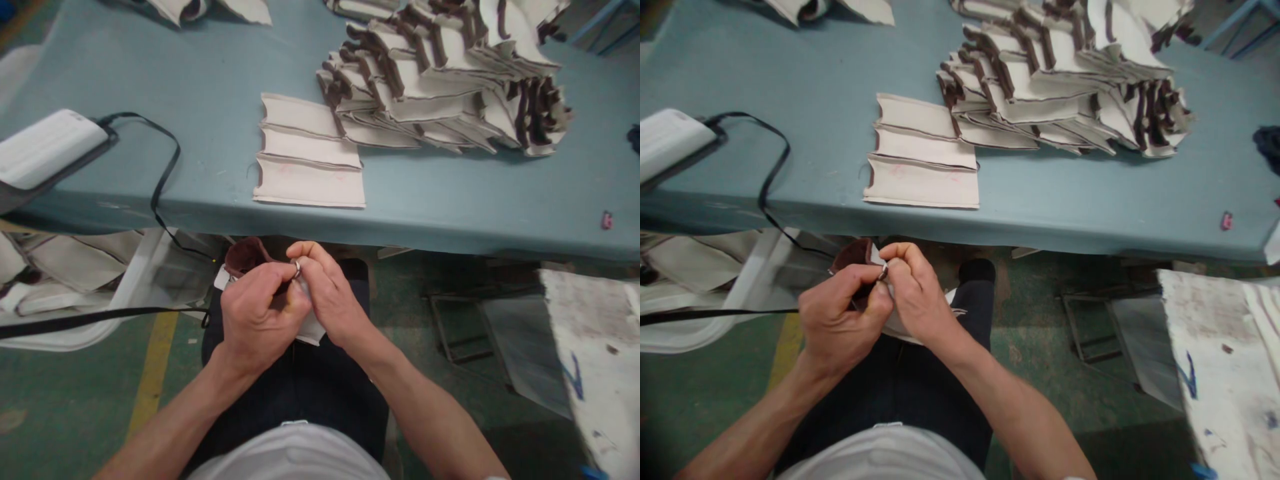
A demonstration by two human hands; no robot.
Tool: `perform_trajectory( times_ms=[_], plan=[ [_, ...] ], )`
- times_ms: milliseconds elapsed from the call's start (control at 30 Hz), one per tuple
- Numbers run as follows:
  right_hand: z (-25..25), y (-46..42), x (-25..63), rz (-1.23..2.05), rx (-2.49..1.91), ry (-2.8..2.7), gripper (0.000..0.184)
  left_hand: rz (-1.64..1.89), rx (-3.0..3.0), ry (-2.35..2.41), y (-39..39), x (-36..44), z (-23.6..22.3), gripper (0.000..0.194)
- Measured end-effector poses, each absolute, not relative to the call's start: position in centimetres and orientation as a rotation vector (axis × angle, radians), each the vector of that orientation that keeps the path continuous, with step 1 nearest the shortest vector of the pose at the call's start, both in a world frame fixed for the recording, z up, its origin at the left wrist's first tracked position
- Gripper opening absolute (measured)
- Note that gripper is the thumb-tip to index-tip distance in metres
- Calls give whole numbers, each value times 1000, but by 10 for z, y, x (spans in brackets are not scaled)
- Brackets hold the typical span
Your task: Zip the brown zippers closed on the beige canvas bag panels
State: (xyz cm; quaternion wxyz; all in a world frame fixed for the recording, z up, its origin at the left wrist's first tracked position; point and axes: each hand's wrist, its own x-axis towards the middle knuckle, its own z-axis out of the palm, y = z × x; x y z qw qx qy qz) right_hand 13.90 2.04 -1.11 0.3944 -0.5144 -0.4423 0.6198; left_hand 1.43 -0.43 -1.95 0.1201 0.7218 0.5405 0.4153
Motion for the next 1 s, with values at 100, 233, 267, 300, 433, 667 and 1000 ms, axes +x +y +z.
perform_trajectory(
  times_ms=[100, 233, 267, 300, 433, 667, 1000],
  plan=[
    [-12, 23, 138, 1707, -1252, -957, 22, 1294, 2156, 1509, -2, 13, -19, 18],
    [-17, 30, 138, 1805, -1212, -932, 19, 1269, 1868, 1415, 10, 6, -20, 14],
    [-18, 33, 140, 1797, -1201, -992, 17, 1239, 1757, 1370, 14, 3, -20, 12],
    [-18, 37, 142, 1771, -1197, -1084, 14, 1208, 1653, 1317, 18, 0, -20, 11],
    [-11, 52, 158, 1532, -1272, -1471, 13, 1055, 1514, 1138, 31, -8, -10, 13],
    [30, 54, 180, 1126, -924, -1690, 28, 947, 1616, 1008, 42, -14, 26, 13],
    [68, 66, 190, 876, -809, -2350, 46, 831, 1737, 981, 39, -16, 59, 14]
  ],
)
